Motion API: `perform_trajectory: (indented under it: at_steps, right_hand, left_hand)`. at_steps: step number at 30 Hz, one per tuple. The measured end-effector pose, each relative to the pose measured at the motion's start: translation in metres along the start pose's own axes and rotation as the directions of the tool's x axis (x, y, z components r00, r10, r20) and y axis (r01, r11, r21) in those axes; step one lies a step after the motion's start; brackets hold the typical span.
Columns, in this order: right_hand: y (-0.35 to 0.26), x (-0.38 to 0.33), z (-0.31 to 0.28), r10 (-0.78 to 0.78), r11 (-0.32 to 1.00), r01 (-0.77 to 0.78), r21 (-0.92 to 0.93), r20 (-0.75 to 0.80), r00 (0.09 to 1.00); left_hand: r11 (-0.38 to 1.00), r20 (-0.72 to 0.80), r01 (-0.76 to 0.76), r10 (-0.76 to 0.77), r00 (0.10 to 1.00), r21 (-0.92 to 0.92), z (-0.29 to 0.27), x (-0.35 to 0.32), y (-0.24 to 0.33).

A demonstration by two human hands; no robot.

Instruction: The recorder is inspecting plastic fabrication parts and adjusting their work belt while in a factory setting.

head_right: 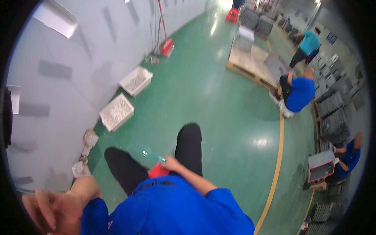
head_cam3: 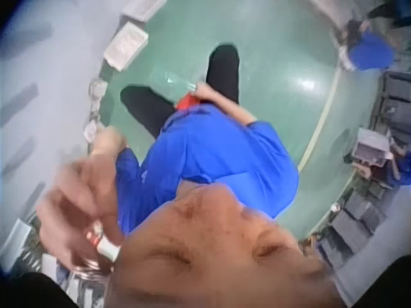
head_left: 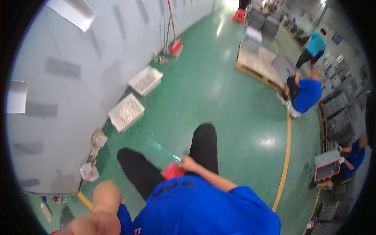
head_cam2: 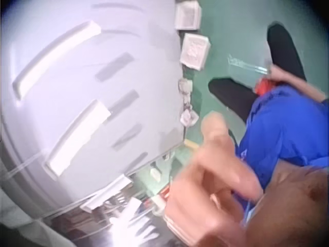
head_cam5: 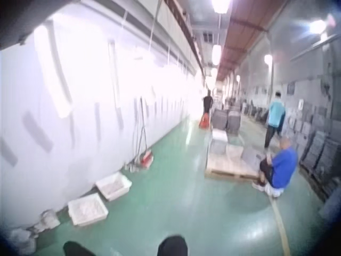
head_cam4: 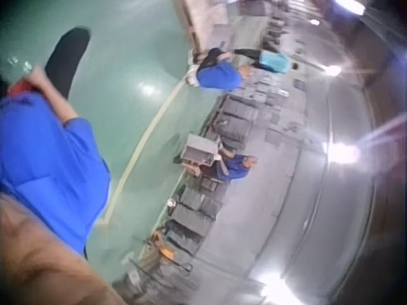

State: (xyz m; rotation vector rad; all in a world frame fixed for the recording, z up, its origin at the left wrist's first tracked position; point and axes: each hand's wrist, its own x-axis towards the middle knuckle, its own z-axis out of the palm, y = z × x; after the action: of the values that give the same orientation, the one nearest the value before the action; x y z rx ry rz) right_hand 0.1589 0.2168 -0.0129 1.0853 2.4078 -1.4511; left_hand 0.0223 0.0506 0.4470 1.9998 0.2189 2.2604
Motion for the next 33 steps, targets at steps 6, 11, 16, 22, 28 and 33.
perform_trajectory:
  at_steps: [6, 11, 16, 22, 28, 33]
  right_hand:
    - [-0.04, -0.145, -0.094, 0.183, 0.338, -0.014, 0.941, -0.051, 0.982]
    - [-0.04, -0.238, -0.096, 0.269, 0.41, -0.145, 0.9, 0.033, 0.962]
    - [-0.02, -0.258, -0.076, 0.387, 0.361, -0.301, 0.883, 0.153, 0.91]
    - [-0.017, -0.277, -0.071, 0.413, 0.453, -0.351, 0.82, 0.156, 0.897]
    - [-0.024, -0.273, -0.061, 0.416, 0.462, -0.332, 0.822, 0.129, 0.9]
    - [-0.04, -0.273, -0.057, 0.584, 0.392, -0.394, 0.831, 0.106, 0.805]
  left_hand:
    - [0.384, -0.015, 0.857, -0.91, 0.414, 0.344, -0.022, -0.101, -0.056]
    - [0.082, 0.364, 0.884, -0.925, -0.104, 0.461, -0.019, -0.218, -0.09]
    - [0.103, 0.477, 0.79, -0.841, -0.255, 0.605, -0.007, -0.241, -0.111]
    - [0.117, 0.469, 0.746, -0.838, -0.281, 0.656, -0.022, -0.224, -0.106]
    - [-0.027, 0.36, 0.764, -0.871, -0.334, 0.644, -0.055, -0.235, -0.077]
    - [-0.128, 0.21, 0.888, -0.947, -0.242, 0.442, -0.049, -0.258, -0.058]
